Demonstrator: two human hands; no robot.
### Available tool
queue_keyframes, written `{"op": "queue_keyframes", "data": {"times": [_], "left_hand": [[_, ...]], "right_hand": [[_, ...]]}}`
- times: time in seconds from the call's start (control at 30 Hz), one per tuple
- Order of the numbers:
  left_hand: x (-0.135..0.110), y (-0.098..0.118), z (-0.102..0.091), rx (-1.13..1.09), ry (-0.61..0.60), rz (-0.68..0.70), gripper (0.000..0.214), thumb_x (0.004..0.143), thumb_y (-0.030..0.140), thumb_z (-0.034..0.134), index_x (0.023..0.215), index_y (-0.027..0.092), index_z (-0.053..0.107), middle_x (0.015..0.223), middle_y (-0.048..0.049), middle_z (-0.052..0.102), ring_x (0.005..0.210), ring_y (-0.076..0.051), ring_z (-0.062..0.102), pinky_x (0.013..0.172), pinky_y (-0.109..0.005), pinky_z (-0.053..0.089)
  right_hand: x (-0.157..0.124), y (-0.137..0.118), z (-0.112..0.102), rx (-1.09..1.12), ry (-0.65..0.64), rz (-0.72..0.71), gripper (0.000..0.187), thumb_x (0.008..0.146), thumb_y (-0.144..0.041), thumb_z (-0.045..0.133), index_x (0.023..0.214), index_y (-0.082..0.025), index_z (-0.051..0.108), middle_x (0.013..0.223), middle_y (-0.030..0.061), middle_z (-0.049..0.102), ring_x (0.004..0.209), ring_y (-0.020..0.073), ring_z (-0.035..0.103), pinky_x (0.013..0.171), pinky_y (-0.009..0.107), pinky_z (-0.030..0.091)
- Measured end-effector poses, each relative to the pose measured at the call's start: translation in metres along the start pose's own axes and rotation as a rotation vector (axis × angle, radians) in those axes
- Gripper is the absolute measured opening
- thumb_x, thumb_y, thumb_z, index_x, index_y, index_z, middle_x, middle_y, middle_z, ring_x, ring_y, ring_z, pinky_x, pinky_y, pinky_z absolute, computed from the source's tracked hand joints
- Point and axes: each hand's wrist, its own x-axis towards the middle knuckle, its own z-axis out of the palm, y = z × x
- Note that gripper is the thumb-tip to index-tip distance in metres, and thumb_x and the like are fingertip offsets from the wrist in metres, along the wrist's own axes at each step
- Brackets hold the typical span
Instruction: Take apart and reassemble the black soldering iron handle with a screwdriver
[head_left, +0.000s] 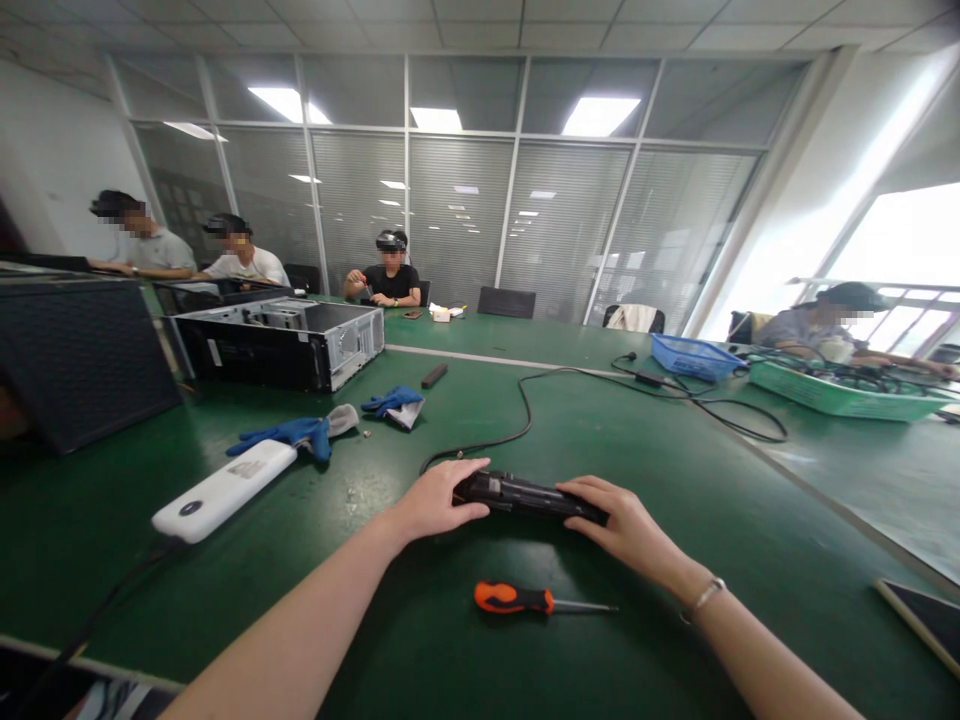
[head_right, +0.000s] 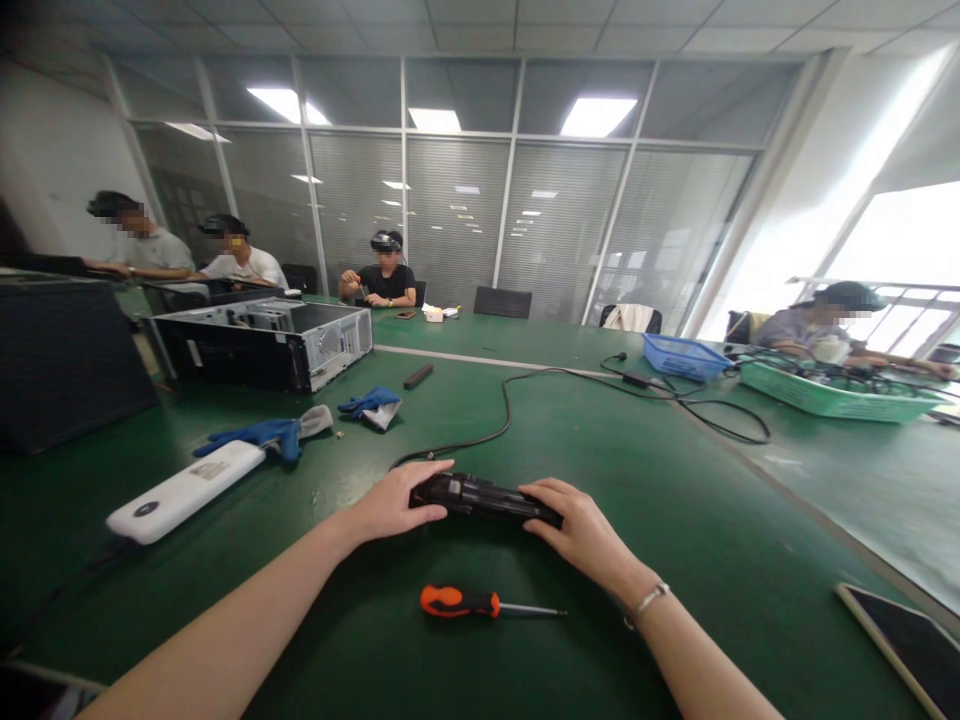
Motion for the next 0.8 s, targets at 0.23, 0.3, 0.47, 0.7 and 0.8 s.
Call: {"op": "queue_keyframes", "data": {"times": [0.23, 0.3, 0.47, 0.7, 0.8], "left_hand": [[-0.001, -0.012, -0.006, -0.031, -0.068, -0.134, 0.084, 0.067, 0.025, 0.082, 0.143, 0.024, 0.044, 0.134, -0.0087, 0.059, 0.125, -0.029, 0.054, 0.108, -0.04, 0.039], [0.0, -0.011, -0.005, -0.069, -0.07, -0.158, 0.088, 0.067, 0.024, 0.082, 0.145, 0.024, 0.041, 0.132, -0.0086, 0.062, 0.124, -0.029, 0.056, 0.107, -0.039, 0.04], [0.0, -0.008, -0.006, -0.125, -0.053, -0.167, 0.091, 0.067, 0.02, 0.082, 0.146, 0.024, 0.038, 0.135, -0.0092, 0.059, 0.123, -0.028, 0.056, 0.106, -0.038, 0.04], [0.0, -0.008, -0.006, -0.208, -0.073, -0.195, 0.103, 0.063, 0.015, 0.082, 0.15, 0.025, 0.027, 0.123, -0.0084, 0.067, 0.119, -0.028, 0.059, 0.103, -0.037, 0.04], [-0.001, -0.008, -0.008, -0.234, -0.074, -0.154, 0.105, 0.06, 0.018, 0.085, 0.149, 0.025, 0.03, 0.121, -0.0072, 0.068, 0.117, -0.027, 0.06, 0.103, -0.036, 0.04]], "right_hand": [[-0.004, 0.002, 0.007, -0.057, 0.142, -0.058, 0.035, 0.085, -0.03, 0.063, 0.119, -0.024, 0.064, 0.114, 0.0081, 0.066, 0.104, 0.0234, 0.062, 0.093, 0.038, 0.052], [-0.004, 0.001, 0.008, -0.067, 0.159, -0.07, 0.035, 0.085, -0.029, 0.063, 0.12, -0.024, 0.064, 0.114, 0.0081, 0.066, 0.103, 0.0232, 0.063, 0.092, 0.038, 0.053], [-0.001, 0.001, 0.012, -0.053, 0.192, -0.104, 0.036, 0.085, -0.031, 0.064, 0.12, -0.025, 0.065, 0.11, 0.0081, 0.068, 0.099, 0.0236, 0.065, 0.088, 0.038, 0.055], [0.001, -0.001, 0.017, -0.09, 0.166, -0.102, 0.035, 0.086, -0.029, 0.063, 0.121, -0.024, 0.065, 0.112, 0.0087, 0.068, 0.101, 0.0238, 0.063, 0.09, 0.039, 0.054], [0.001, -0.003, 0.02, -0.102, 0.162, -0.1, 0.036, 0.087, -0.029, 0.062, 0.123, -0.025, 0.064, 0.114, 0.0086, 0.068, 0.103, 0.0241, 0.063, 0.091, 0.04, 0.053]]}}
